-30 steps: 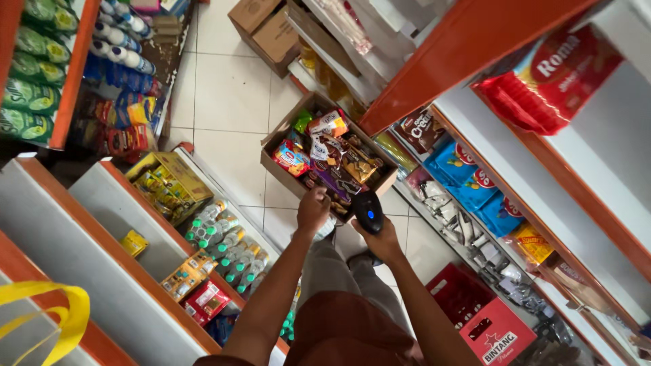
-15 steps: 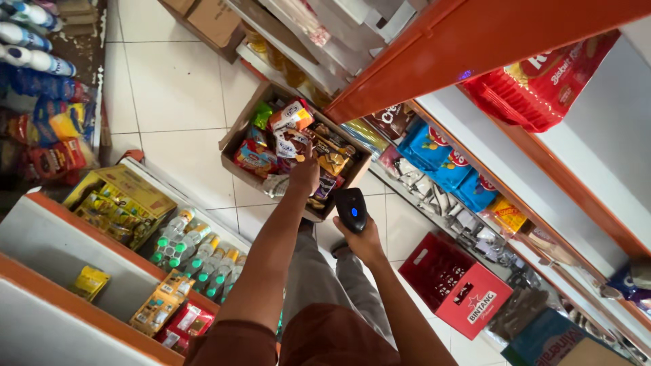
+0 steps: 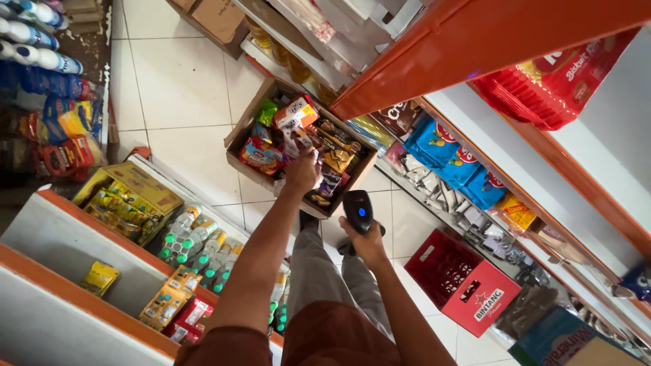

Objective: The person scans bags of snacks and packages of biscuits using a handheld scanner, occasionally wiping the items with a cloth, then sprays a liquid on a store shelf and wipes it clean with a cloth.

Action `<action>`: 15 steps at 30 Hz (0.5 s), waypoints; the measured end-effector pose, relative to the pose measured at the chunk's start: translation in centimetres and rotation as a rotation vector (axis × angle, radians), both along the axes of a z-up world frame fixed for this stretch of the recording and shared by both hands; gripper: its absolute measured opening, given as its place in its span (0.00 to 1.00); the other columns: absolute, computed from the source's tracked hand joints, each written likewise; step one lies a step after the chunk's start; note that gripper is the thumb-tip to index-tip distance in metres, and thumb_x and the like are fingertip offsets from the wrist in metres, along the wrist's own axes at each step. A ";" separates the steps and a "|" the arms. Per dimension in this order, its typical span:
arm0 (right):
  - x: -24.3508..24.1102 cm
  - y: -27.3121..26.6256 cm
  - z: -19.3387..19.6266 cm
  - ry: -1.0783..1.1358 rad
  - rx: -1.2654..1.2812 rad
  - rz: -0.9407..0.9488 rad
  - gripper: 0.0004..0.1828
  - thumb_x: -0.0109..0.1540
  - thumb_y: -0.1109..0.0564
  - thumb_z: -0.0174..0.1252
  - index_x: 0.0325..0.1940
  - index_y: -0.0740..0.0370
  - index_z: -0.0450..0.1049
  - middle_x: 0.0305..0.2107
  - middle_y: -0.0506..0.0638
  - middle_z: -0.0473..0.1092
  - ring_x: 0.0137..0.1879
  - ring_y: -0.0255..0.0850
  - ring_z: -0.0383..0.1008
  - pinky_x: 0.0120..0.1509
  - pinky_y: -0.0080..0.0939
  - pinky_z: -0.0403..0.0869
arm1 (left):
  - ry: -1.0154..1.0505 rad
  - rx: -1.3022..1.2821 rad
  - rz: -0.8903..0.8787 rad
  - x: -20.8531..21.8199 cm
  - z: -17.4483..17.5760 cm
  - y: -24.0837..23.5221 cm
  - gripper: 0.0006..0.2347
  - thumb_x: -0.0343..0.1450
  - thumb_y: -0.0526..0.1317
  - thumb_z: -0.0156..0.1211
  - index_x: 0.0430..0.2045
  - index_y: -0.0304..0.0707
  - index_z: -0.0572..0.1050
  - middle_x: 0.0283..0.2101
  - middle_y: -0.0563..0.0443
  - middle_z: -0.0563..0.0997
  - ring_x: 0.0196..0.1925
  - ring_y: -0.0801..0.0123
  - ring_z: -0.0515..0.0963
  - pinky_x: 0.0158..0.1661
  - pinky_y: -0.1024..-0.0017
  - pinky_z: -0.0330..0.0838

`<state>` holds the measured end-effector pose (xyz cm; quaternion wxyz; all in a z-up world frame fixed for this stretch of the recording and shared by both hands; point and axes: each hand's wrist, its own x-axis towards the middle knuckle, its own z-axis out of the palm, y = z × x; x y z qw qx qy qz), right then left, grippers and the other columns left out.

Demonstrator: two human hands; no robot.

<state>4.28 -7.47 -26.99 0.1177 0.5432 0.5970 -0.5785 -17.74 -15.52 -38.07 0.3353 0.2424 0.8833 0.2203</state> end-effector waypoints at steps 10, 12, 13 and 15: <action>-0.3 4.2 2.9 0.394 -0.110 -0.380 0.23 0.61 0.51 0.64 0.59 0.60 0.74 0.43 0.49 0.76 0.46 0.40 0.78 0.45 0.43 0.76 | -0.438 0.844 0.326 3.9 12.2 -4.7 0.09 0.69 0.35 0.68 0.40 0.30 0.84 0.44 0.47 0.87 0.44 0.74 0.84 0.48 0.76 0.78; 0.2 4.9 3.5 0.457 -0.210 -0.435 0.24 0.62 0.50 0.62 0.61 0.59 0.71 0.43 0.49 0.76 0.45 0.41 0.78 0.44 0.43 0.75 | -0.459 0.856 0.309 5.5 15.2 -4.9 0.09 0.69 0.34 0.68 0.39 0.29 0.84 0.44 0.47 0.87 0.44 0.74 0.84 0.48 0.75 0.78; 0.6 5.1 3.5 0.513 -0.328 -0.461 0.24 0.63 0.49 0.63 0.61 0.60 0.71 0.42 0.49 0.75 0.45 0.41 0.77 0.46 0.43 0.75 | -0.488 0.864 0.297 6.2 16.6 -4.9 0.08 0.69 0.33 0.69 0.38 0.29 0.84 0.44 0.47 0.87 0.44 0.73 0.84 0.47 0.74 0.79; 1.7 5.9 3.2 0.576 -0.440 -0.492 0.25 0.65 0.48 0.64 0.62 0.60 0.70 0.41 0.49 0.73 0.45 0.41 0.76 0.47 0.44 0.76 | -0.542 0.931 0.211 7.8 19.2 -4.5 0.07 0.69 0.33 0.68 0.39 0.29 0.84 0.44 0.47 0.87 0.46 0.73 0.84 0.49 0.74 0.79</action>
